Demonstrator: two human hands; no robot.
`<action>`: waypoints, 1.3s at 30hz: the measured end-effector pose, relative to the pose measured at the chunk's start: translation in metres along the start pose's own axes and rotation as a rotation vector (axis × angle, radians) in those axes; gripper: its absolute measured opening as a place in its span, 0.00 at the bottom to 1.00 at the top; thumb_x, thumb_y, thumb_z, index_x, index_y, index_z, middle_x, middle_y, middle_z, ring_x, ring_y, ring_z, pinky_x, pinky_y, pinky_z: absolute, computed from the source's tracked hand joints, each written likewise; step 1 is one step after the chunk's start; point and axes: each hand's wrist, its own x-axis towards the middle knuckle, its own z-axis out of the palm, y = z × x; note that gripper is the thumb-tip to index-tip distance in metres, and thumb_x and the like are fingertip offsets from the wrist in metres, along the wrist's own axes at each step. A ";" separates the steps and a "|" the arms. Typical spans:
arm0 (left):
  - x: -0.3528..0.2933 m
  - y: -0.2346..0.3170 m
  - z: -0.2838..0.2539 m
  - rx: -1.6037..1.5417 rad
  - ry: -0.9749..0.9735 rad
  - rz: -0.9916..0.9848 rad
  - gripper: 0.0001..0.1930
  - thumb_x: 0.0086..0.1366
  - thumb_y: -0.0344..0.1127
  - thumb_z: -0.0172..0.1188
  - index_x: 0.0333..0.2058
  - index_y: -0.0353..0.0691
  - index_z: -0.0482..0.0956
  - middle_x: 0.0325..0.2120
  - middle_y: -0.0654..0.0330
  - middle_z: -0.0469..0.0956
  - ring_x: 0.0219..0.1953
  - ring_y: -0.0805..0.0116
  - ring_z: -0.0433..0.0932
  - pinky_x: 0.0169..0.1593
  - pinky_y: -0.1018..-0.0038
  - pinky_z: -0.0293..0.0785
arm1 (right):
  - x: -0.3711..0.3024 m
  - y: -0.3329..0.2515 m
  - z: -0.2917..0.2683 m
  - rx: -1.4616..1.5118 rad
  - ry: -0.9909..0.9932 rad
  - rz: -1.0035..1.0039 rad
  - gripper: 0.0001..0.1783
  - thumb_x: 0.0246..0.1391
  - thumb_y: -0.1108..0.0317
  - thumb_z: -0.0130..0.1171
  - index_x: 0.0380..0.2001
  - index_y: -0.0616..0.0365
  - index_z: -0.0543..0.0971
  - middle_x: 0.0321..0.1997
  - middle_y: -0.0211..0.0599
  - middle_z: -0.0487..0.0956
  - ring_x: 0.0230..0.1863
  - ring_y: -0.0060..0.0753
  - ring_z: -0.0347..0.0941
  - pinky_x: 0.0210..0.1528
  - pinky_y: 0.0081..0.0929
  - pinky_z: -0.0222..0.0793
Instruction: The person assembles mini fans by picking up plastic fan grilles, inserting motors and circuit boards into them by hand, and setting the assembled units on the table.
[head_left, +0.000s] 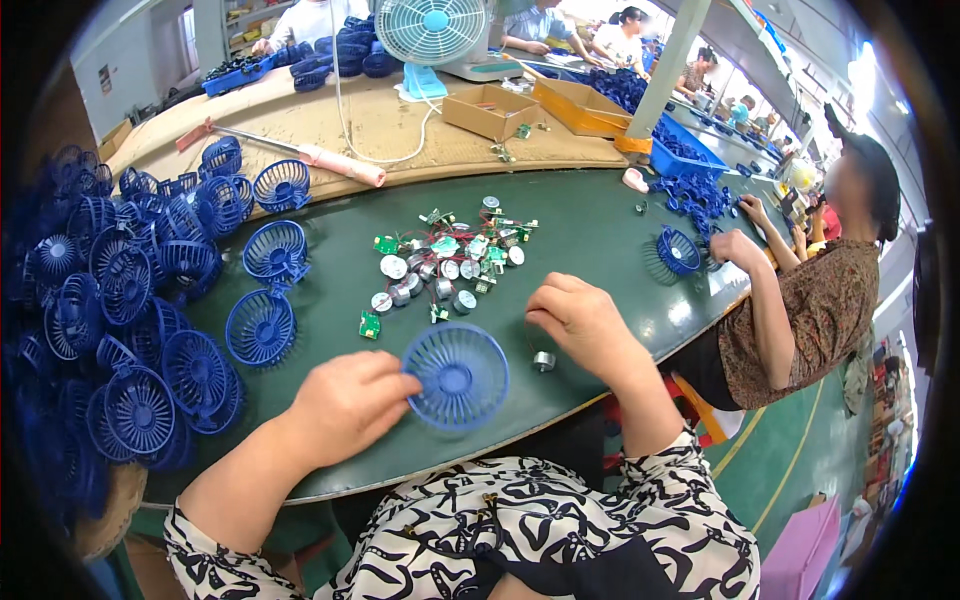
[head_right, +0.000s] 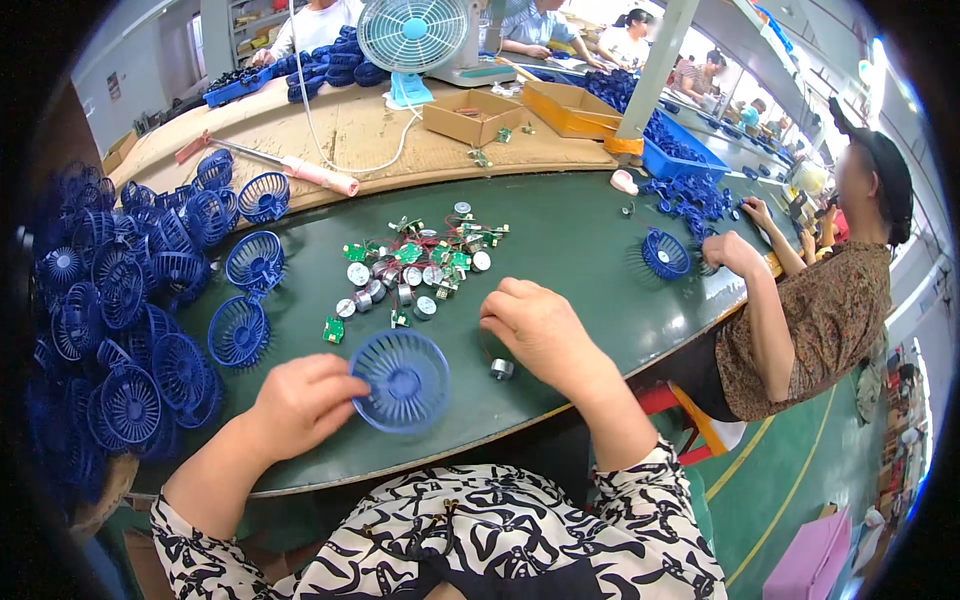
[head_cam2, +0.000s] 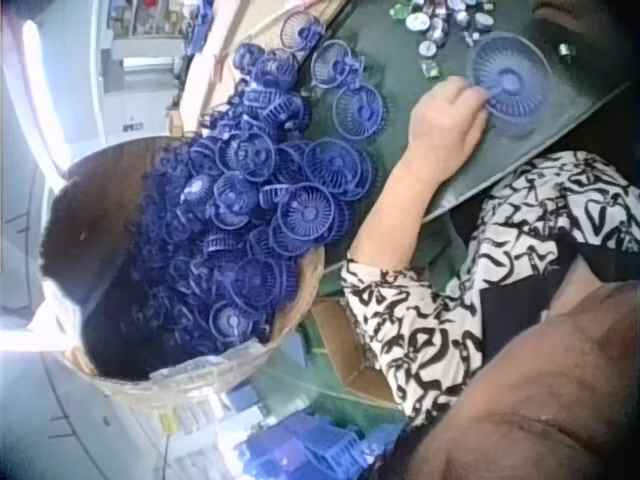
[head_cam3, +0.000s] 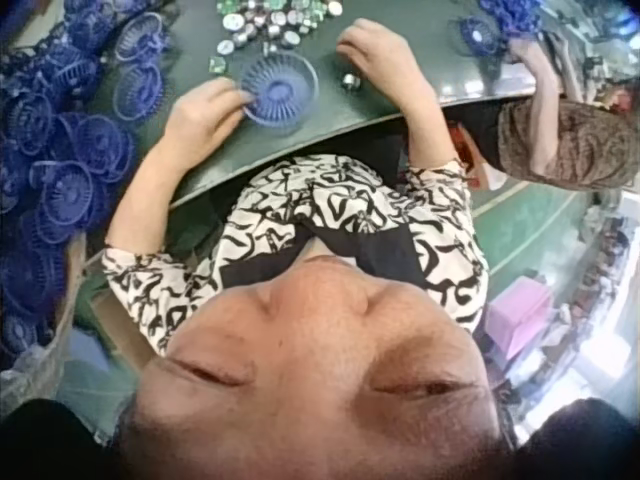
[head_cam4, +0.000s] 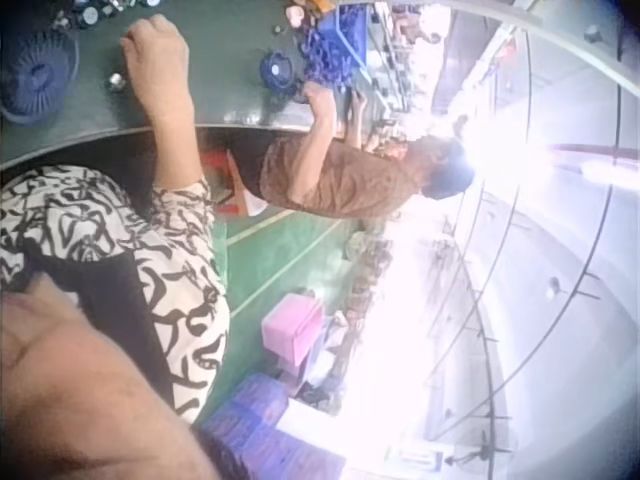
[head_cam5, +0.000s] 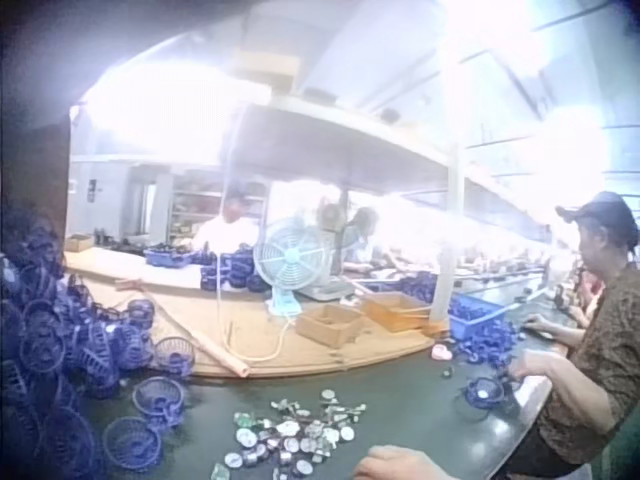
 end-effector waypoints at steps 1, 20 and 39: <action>0.000 0.003 0.001 -0.017 -0.053 0.048 0.12 0.54 0.30 0.67 0.38 0.41 0.79 0.35 0.56 0.78 0.36 0.56 0.79 0.39 0.63 0.77 | 0.000 0.000 0.007 -0.049 0.071 -0.048 0.06 0.51 0.71 0.65 0.33 0.57 0.79 0.34 0.38 0.76 0.40 0.46 0.75 0.40 0.40 0.72; -0.005 0.001 0.006 -0.024 -0.178 0.005 0.10 0.57 0.32 0.66 0.38 0.40 0.79 0.35 0.59 0.78 0.40 0.58 0.78 0.44 0.64 0.77 | -0.055 -0.030 0.021 -0.042 0.087 0.216 0.13 0.48 0.65 0.69 0.38 0.56 0.81 0.34 0.36 0.78 0.37 0.42 0.75 0.42 0.37 0.68; -0.004 0.007 0.011 -0.054 -0.186 0.044 0.10 0.58 0.33 0.66 0.38 0.41 0.78 0.34 0.59 0.76 0.37 0.57 0.76 0.42 0.63 0.75 | -0.029 -0.079 0.017 -0.019 -0.080 -0.167 0.16 0.46 0.65 0.71 0.39 0.56 0.79 0.35 0.36 0.77 0.38 0.42 0.74 0.42 0.36 0.70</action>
